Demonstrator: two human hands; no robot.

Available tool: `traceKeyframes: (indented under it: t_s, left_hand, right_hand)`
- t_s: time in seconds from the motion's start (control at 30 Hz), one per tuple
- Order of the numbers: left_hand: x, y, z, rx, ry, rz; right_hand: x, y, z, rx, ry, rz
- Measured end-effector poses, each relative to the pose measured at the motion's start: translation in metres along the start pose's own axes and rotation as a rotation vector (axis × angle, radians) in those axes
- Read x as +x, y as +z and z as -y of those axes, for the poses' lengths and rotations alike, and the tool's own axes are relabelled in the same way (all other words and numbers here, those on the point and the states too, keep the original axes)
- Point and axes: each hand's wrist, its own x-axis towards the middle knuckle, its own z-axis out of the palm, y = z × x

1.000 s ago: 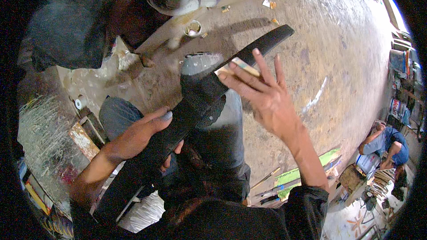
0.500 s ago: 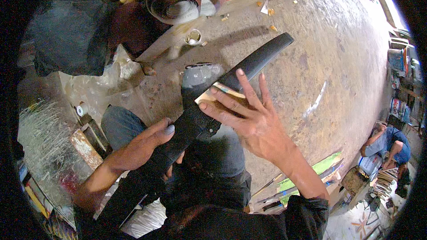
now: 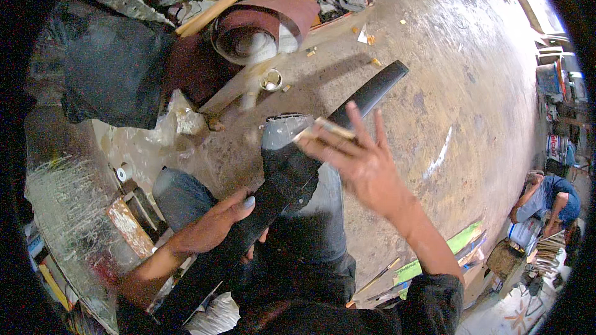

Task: The person sits on the floor and sands a long, dark, curved wooden object using a sanding block. They repeatedly rub the surface along the length of the object, rotating it to reach different sides.

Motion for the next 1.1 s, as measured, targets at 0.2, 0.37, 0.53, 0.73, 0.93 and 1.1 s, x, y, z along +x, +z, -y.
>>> traceKeyframes:
  t_s: [0.2,0.37,0.53,0.73,0.93,1.1]
  left_hand:
    - [0.002,-0.003,0.007,0.013,0.011,0.009]
    - [0.001,-0.005,0.01,0.002,0.048,0.003]
    - [0.004,-0.006,0.01,-0.006,0.025,0.001]
    - [0.005,-0.009,0.011,-0.016,0.054,0.002]
    - [0.004,-0.008,0.01,-0.062,0.017,0.013]
    - [0.007,-0.006,0.013,-0.076,0.013,0.03]
  right_hand:
    - [-0.005,0.0,0.002,0.062,-0.06,0.051]
    - [-0.009,0.014,-0.007,0.032,-0.051,-0.019]
    - [-0.009,0.015,-0.006,0.034,-0.122,0.013]
    - [-0.008,0.009,0.0,0.079,0.001,-0.002]
    - [-0.015,0.017,-0.003,-0.012,-0.008,0.004]
    - [-0.015,0.015,-0.002,0.002,0.085,-0.036]
